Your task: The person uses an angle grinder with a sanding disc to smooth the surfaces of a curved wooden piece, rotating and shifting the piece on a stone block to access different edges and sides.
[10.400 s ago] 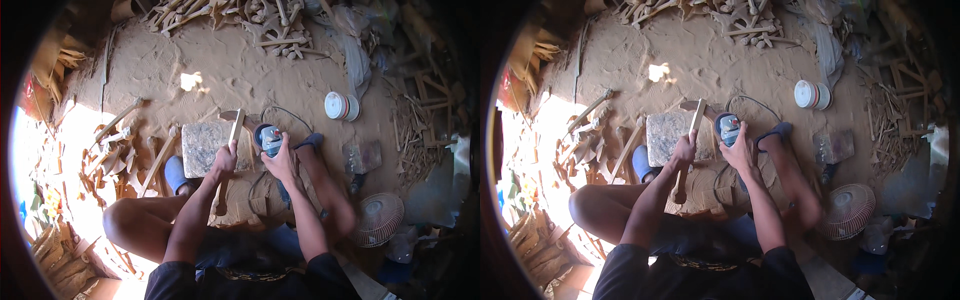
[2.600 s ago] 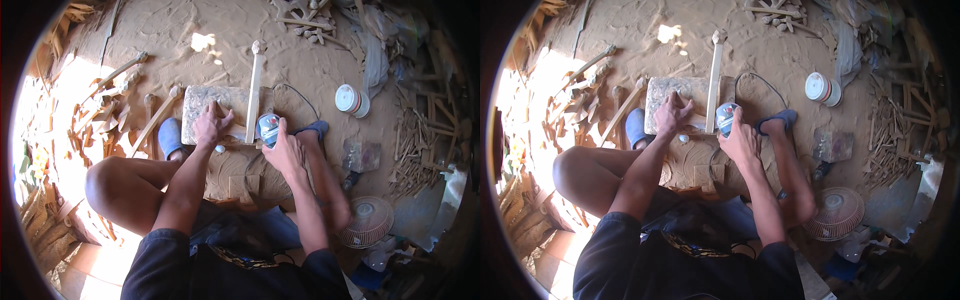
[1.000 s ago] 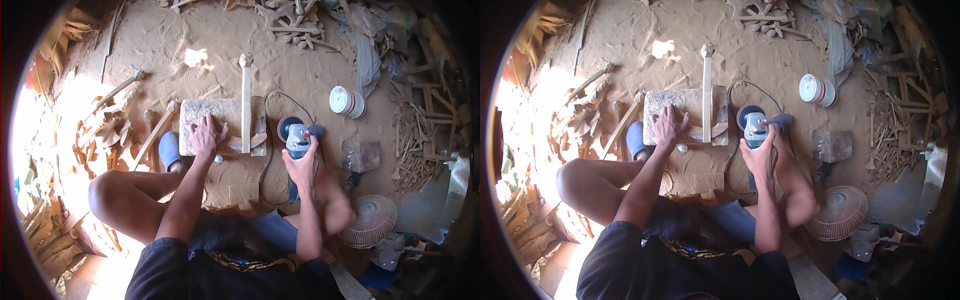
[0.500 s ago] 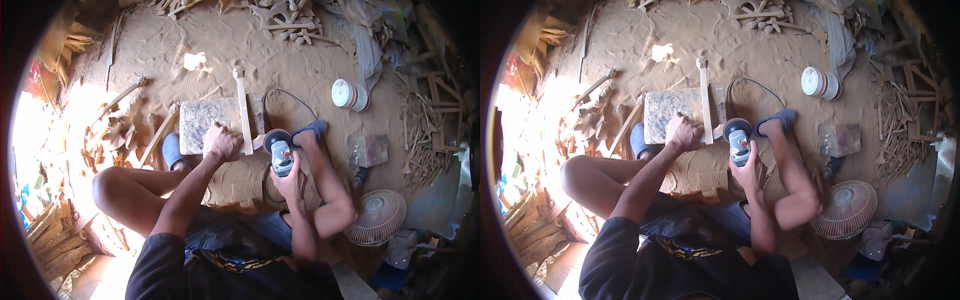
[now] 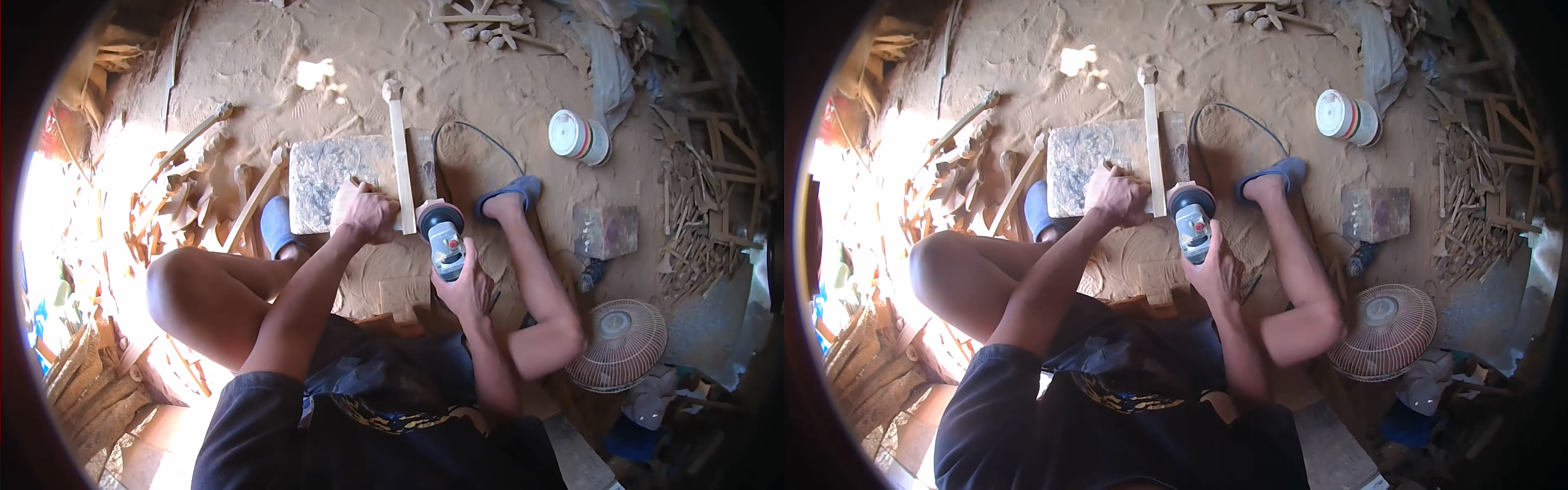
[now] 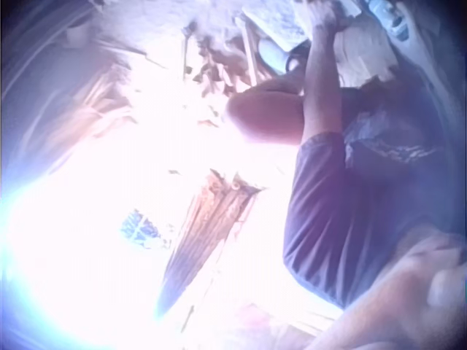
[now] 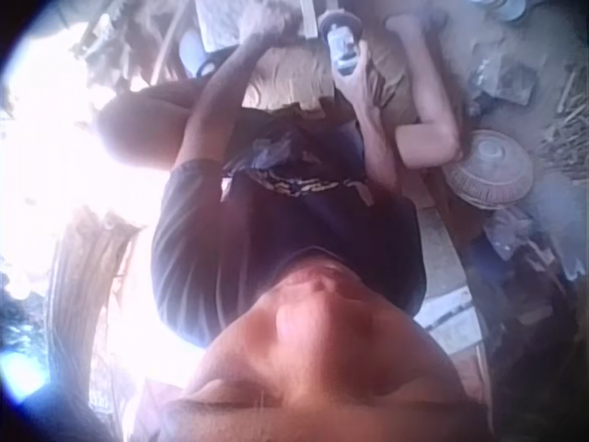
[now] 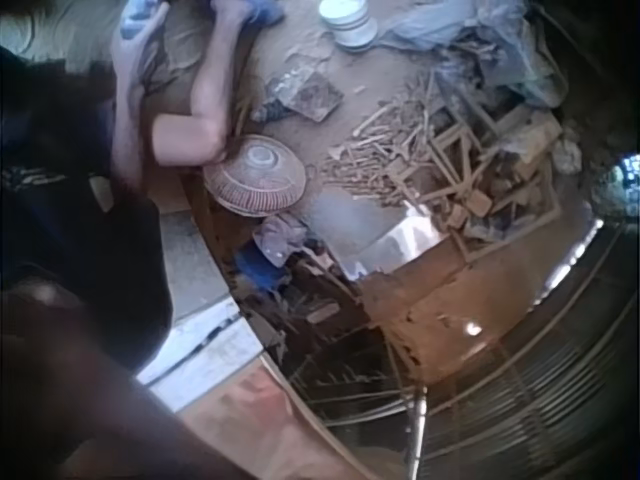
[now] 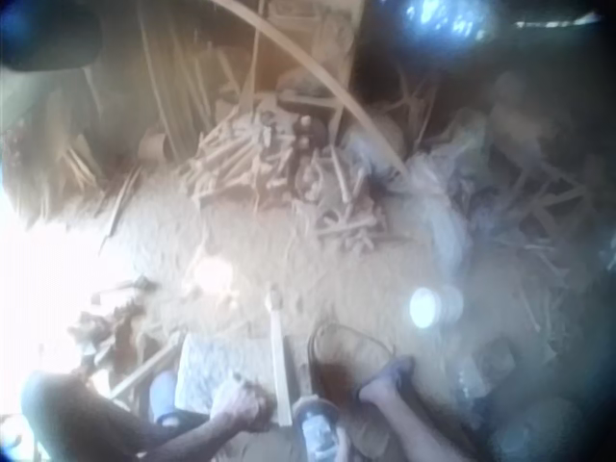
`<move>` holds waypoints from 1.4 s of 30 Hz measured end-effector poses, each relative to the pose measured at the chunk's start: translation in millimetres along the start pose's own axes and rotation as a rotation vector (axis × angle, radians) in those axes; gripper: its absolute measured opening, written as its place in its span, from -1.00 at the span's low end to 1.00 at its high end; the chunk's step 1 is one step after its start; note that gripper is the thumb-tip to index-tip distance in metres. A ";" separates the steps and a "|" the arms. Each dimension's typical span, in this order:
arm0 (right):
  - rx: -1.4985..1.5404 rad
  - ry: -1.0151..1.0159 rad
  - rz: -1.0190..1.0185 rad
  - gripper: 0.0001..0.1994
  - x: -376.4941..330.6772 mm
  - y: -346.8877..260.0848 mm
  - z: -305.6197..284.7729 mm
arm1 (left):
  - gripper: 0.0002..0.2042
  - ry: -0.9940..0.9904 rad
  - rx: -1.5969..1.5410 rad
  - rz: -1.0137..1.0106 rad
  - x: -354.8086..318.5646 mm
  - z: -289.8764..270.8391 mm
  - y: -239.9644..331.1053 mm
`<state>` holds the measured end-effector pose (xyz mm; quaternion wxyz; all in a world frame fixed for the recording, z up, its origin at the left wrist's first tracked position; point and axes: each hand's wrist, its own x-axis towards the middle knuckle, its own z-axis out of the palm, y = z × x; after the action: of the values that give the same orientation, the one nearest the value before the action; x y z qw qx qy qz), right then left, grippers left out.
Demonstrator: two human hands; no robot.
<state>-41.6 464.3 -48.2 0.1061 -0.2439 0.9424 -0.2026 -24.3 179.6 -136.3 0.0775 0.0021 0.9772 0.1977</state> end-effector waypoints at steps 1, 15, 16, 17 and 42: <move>0.001 -0.005 -0.001 -0.07 0.9 -2.1 0.0 | -0.76 -0.002 -0.001 -0.004 0.3 0.1 -2.3; 0.022 0.066 0.055 -0.05 43.8 7.5 -10.1 | -0.83 -0.171 0.021 -0.047 2.4 -10.5 0.7; 0.030 0.075 0.048 -0.05 51.5 8.2 -12.8 | -0.83 -0.169 0.021 -0.045 3.1 -9.9 0.7; 0.037 0.085 0.042 -0.05 59.0 8.7 -15.3 | -0.84 -0.167 0.040 -0.042 3.4 -9.3 0.5; 0.207 -0.541 0.217 0.07 125.5 37.2 -116.6 | -0.70 -0.105 0.035 -0.032 1.9 3.8 -5.7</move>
<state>-199.7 469.4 27.4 0.3983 -0.1749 0.8749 -0.2127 -25.4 175.8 -142.2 0.1319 -0.0019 0.9749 0.1791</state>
